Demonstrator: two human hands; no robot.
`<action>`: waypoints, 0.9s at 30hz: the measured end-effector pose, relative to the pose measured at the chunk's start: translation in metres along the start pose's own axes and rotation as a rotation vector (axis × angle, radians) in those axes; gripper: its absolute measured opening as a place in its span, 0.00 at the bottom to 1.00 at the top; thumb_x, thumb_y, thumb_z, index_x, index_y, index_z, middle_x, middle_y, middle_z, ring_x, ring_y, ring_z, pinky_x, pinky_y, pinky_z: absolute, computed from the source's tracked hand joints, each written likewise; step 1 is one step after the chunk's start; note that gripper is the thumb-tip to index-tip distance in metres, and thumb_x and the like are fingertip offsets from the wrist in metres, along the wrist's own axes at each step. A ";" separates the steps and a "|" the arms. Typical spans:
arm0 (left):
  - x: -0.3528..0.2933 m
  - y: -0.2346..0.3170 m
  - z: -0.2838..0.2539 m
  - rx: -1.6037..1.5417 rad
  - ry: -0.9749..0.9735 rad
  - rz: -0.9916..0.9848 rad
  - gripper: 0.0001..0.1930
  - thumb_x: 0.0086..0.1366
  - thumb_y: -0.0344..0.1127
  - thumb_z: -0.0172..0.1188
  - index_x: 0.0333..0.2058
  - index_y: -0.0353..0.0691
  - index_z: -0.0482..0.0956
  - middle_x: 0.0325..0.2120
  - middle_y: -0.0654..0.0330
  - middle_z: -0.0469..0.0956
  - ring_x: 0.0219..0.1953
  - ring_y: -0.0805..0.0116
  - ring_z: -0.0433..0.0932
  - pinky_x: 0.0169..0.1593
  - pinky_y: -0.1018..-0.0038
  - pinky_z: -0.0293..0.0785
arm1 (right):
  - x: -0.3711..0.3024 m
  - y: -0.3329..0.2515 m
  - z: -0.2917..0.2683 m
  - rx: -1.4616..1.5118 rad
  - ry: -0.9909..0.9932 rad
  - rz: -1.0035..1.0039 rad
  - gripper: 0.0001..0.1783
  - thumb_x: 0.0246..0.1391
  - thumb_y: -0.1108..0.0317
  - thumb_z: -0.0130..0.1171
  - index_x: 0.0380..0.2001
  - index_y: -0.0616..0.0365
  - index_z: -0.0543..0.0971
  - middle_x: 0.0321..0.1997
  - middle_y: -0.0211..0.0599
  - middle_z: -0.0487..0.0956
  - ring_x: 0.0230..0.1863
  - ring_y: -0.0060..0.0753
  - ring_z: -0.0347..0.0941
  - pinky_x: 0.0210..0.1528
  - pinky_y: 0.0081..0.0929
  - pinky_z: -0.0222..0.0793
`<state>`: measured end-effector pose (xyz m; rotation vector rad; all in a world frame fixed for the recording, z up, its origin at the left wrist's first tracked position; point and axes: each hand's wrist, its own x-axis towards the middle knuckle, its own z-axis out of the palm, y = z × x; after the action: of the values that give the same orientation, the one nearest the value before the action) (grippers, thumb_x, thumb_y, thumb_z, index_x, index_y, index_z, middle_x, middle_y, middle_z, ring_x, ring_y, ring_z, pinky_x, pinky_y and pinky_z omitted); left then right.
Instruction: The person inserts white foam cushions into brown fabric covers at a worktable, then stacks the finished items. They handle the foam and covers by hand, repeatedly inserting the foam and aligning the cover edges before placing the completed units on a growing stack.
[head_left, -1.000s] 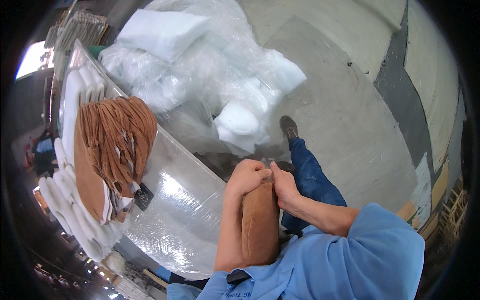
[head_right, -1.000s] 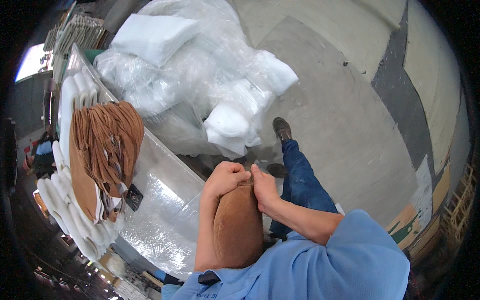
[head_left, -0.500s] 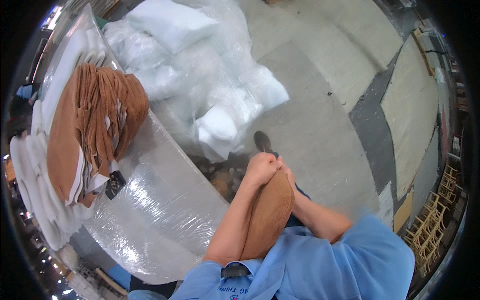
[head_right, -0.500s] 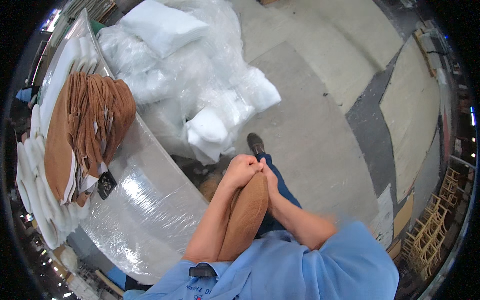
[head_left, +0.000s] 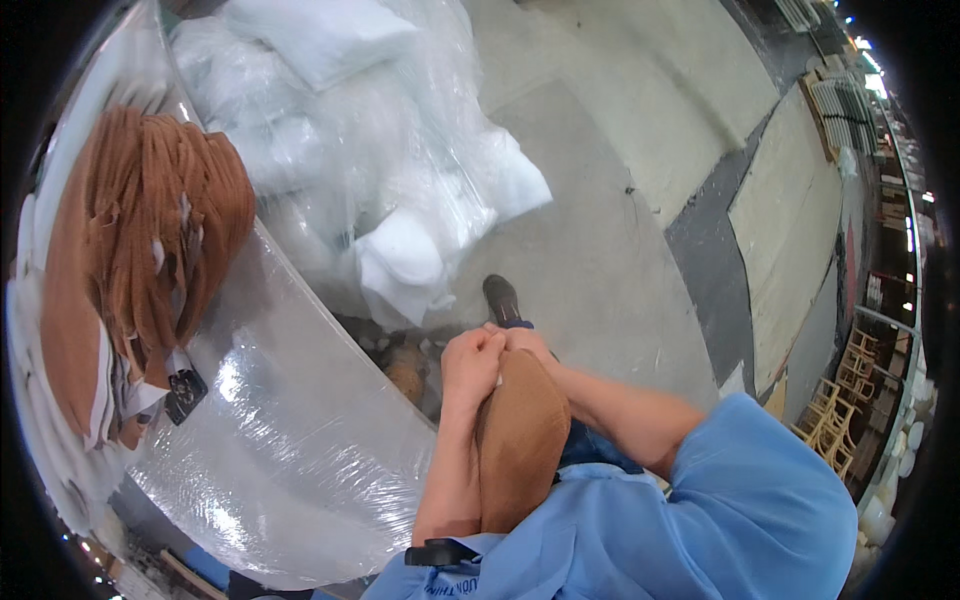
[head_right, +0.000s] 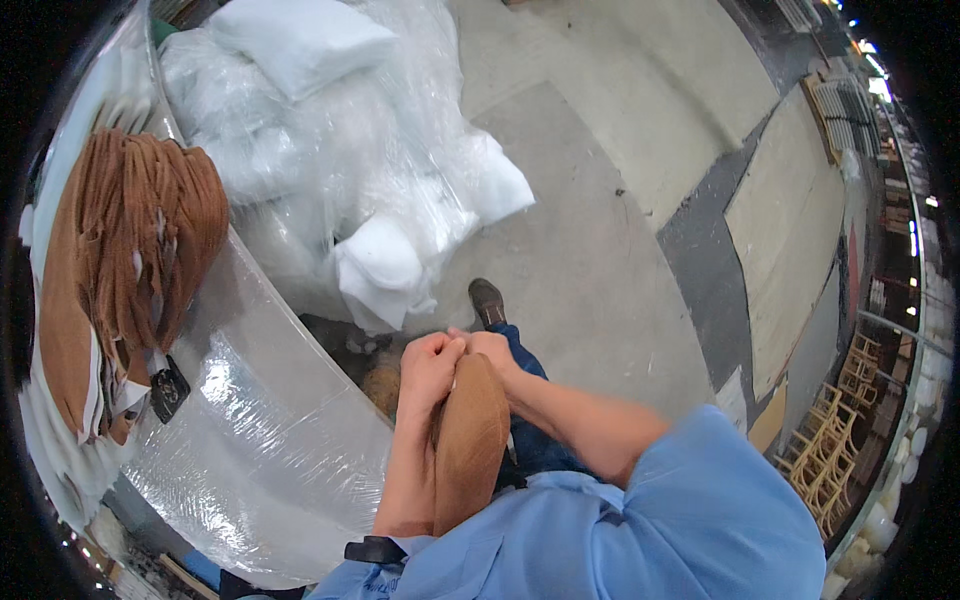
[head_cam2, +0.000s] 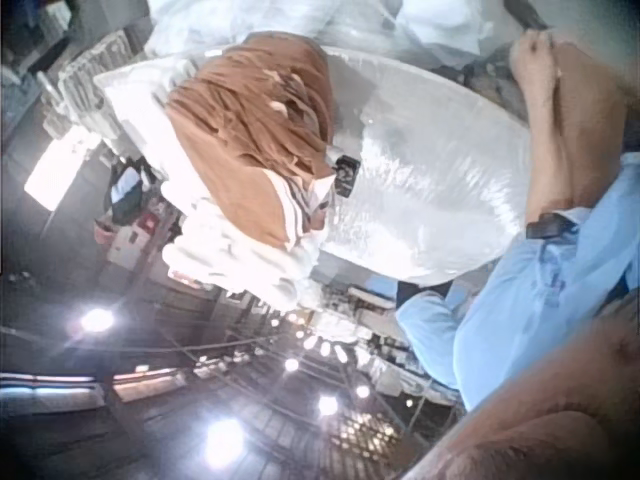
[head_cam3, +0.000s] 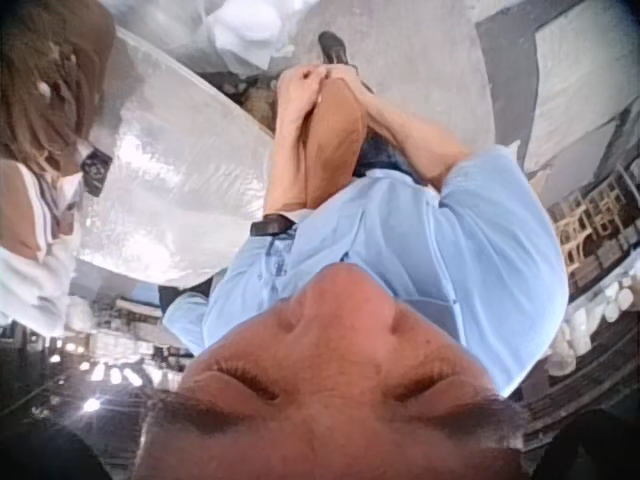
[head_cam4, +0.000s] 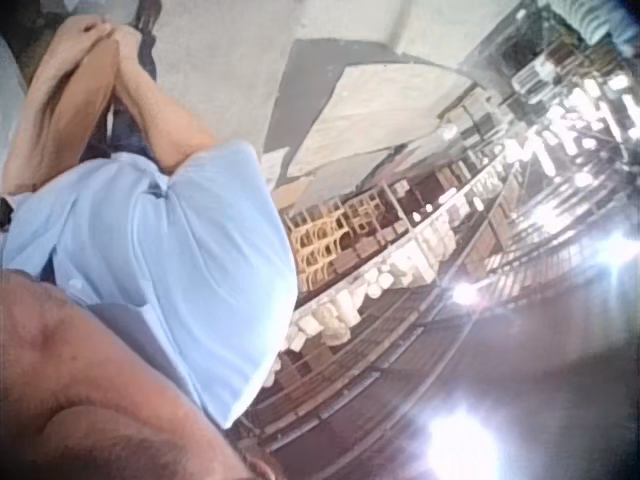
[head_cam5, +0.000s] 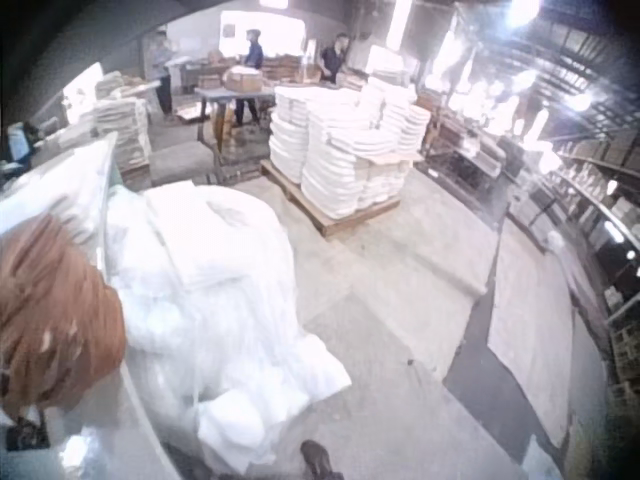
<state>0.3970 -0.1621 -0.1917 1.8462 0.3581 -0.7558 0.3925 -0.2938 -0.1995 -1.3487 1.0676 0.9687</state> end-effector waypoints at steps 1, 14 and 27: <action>-0.003 0.001 -0.001 0.005 -0.009 -0.049 0.18 0.67 0.42 0.63 0.25 0.33 0.81 0.20 0.56 0.78 0.24 0.65 0.74 0.33 0.62 0.71 | 0.004 0.001 -0.002 -0.063 0.014 -0.027 0.19 0.72 0.50 0.61 0.31 0.51 0.83 0.28 0.23 0.80 0.26 0.18 0.70 0.29 0.26 0.66; -0.007 -0.002 -0.019 0.014 0.009 -0.131 0.16 0.66 0.44 0.61 0.32 0.35 0.87 0.29 0.46 0.85 0.34 0.50 0.85 0.42 0.58 0.77 | 0.025 0.010 -0.005 -0.791 -0.144 -0.420 0.14 0.65 0.54 0.62 0.38 0.50 0.88 0.36 0.34 0.88 0.37 0.33 0.85 0.37 0.37 0.77; -0.004 -0.029 -0.020 -0.041 0.034 -0.162 0.18 0.69 0.41 0.61 0.25 0.32 0.80 0.20 0.58 0.78 0.25 0.71 0.74 0.33 0.66 0.72 | 0.033 0.001 0.025 -0.938 -0.211 -0.323 0.24 0.68 0.45 0.58 0.42 0.56 0.87 0.43 0.41 0.89 0.42 0.40 0.86 0.42 0.46 0.79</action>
<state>0.3842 -0.1316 -0.2058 1.8081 0.5470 -0.8213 0.4010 -0.2708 -0.2327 -2.0211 0.1739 1.3902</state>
